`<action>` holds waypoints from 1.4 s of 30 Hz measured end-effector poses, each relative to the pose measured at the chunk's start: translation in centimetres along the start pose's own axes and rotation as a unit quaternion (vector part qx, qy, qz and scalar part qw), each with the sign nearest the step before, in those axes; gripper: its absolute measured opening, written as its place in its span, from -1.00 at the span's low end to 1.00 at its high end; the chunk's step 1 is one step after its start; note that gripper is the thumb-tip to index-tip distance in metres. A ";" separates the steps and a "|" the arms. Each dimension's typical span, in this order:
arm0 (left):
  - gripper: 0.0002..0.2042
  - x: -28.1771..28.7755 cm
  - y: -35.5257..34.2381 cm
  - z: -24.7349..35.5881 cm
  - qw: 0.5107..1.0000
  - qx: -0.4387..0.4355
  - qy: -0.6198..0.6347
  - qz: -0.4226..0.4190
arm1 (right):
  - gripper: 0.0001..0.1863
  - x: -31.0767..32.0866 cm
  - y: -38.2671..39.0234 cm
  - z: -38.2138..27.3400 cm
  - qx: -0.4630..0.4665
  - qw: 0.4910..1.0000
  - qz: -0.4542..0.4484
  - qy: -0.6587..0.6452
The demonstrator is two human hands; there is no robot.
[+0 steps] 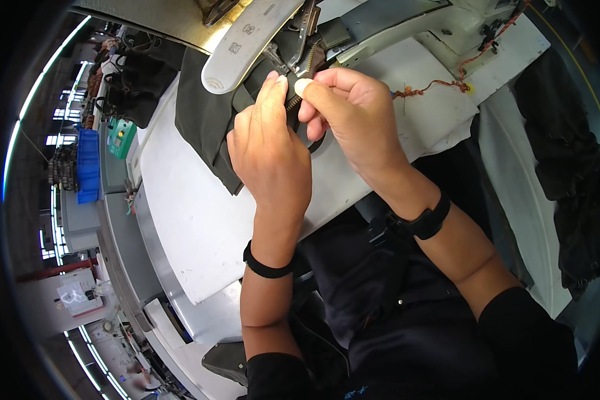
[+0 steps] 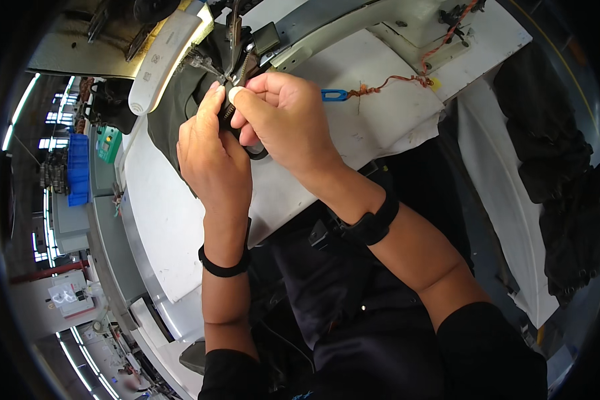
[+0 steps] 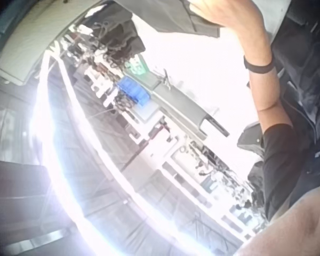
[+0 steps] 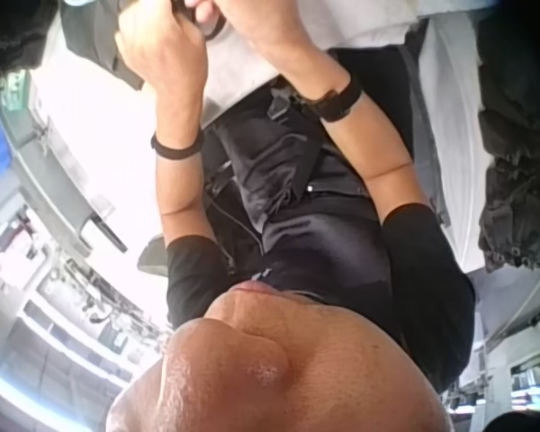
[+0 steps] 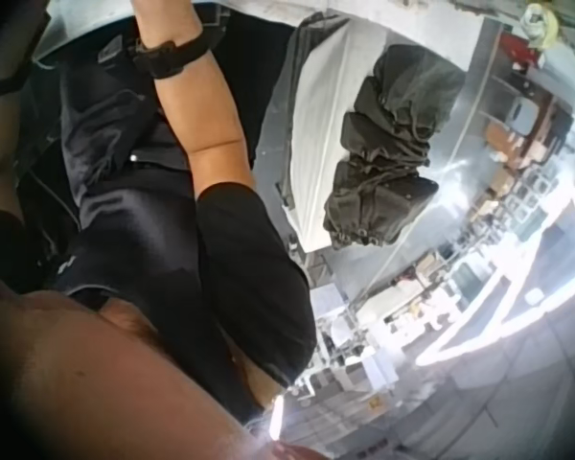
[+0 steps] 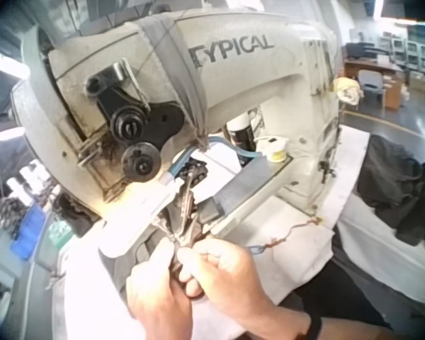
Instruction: Sewing and inspecting canvas bags at an industrial sewing station.
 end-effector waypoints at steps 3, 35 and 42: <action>-0.54 0.1 0.0 -0.1 1.000 0.006 0.024 0.009 | -0.81 0.0 0.1 -0.2 0.008 1.000 0.009 -0.008; -0.82 0.4 -0.9 -0.8 0.992 -0.004 0.075 0.098 | -0.82 0.3 -0.4 -6.2 0.225 0.950 0.073 0.202; -0.79 0.3 -1.0 -0.8 0.996 0.050 0.039 0.063 | -0.74 -0.7 -3.5 -5.7 0.040 0.982 -0.103 0.155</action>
Point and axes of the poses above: each hand's wrist, its own y-axis away from the middle knuckle, its own x-axis out of the back of the hand, z = x × y, the point moved 8 cm from there along -y, towards the middle knuckle, and after that the axes turned 9 degrees about -x, right-handed, at the moved point
